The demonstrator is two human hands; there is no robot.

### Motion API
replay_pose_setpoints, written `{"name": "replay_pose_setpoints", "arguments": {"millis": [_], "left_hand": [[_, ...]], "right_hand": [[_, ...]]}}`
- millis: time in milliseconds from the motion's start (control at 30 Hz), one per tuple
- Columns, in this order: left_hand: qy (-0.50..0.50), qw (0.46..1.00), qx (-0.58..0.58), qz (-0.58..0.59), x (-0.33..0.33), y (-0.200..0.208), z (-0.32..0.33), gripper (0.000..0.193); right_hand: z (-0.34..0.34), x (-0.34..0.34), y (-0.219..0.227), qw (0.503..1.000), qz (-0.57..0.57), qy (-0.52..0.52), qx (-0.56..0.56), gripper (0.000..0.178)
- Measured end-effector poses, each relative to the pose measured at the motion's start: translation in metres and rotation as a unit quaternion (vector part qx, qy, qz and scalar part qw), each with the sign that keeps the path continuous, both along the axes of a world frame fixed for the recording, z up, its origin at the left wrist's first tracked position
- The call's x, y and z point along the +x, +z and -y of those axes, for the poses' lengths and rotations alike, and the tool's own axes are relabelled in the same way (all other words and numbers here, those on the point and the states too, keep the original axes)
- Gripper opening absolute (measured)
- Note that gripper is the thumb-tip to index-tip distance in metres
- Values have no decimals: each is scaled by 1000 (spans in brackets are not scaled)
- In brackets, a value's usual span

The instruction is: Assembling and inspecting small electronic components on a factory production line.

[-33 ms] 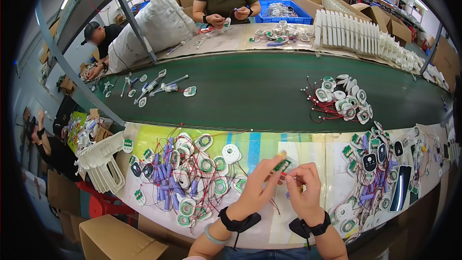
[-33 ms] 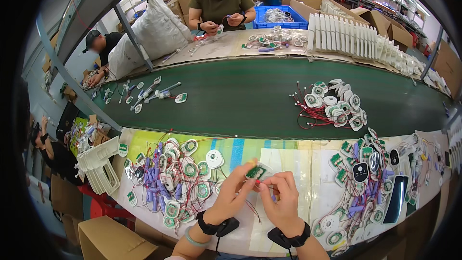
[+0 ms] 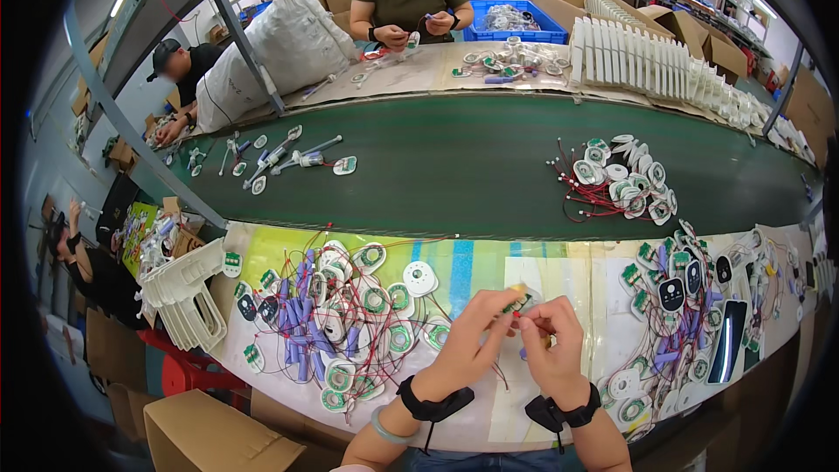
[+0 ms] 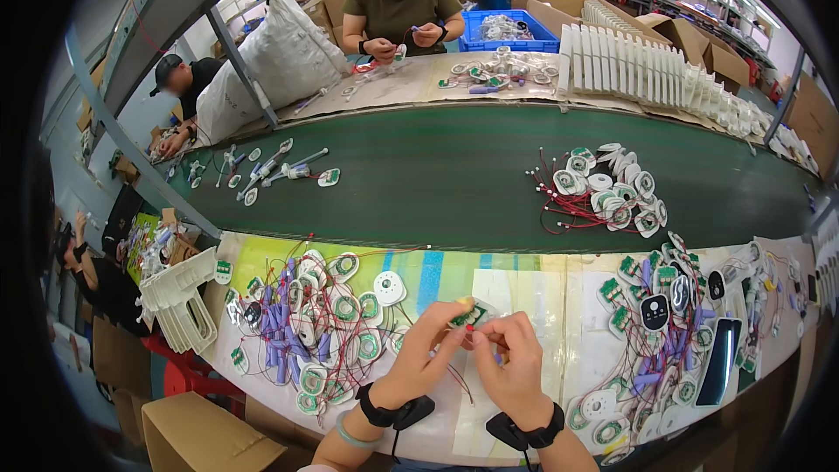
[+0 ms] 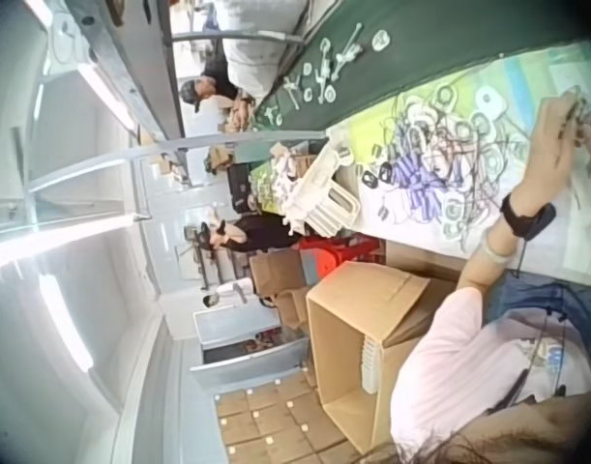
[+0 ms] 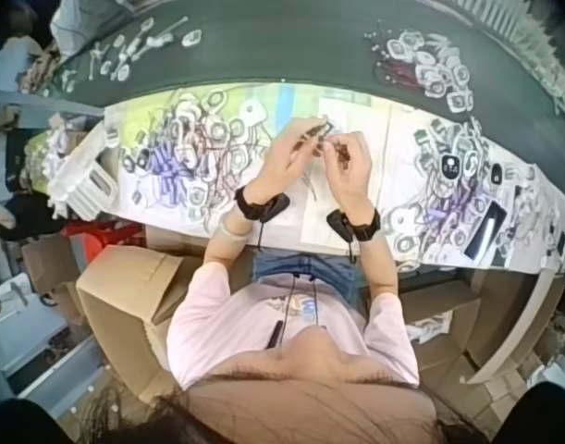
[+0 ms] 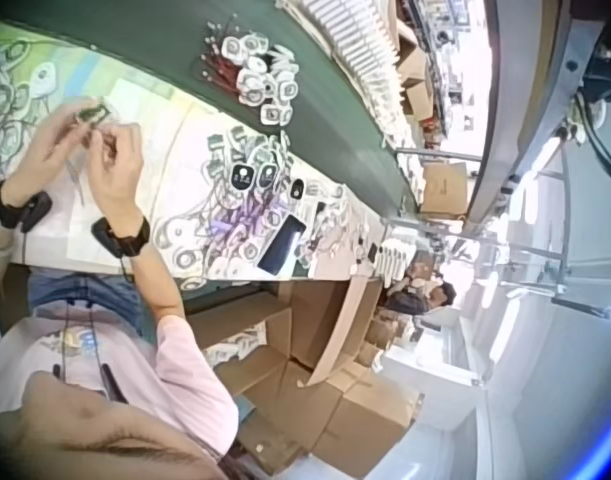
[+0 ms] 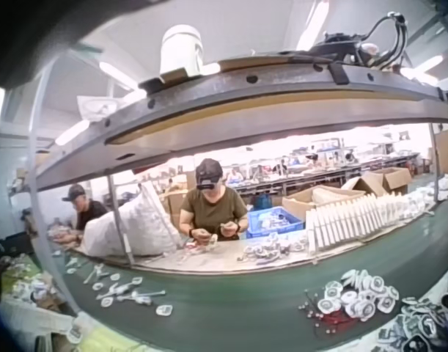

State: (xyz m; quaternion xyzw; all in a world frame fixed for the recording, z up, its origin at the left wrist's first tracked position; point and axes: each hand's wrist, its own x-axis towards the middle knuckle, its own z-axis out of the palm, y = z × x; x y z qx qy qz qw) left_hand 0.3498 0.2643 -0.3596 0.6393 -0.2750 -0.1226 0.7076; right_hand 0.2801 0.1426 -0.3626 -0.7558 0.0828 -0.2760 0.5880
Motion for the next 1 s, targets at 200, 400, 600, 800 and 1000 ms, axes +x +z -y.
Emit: {"name": "replay_pose_setpoints", "arguments": {"millis": [200,400,600,800,1000], "left_hand": [[-2,975,111,193,3,5,-5,17],[47,976,97,191,-1,-1,-3,20],[38,977,95,187,2,-3,-4,22],[30,982,97,161,7,-1,1,20],[12,990,75,116,9,0,-6,19]], "right_hand": [[2,0,-9,997,-24,26,71,9],[-1,-2,1,991,-46,37,122,5],[1,-5,-4,989,-62,30,134,3],[7,10,-2,996,47,-37,-66,8],[5,9,1,992,55,-24,-113,14]]}}
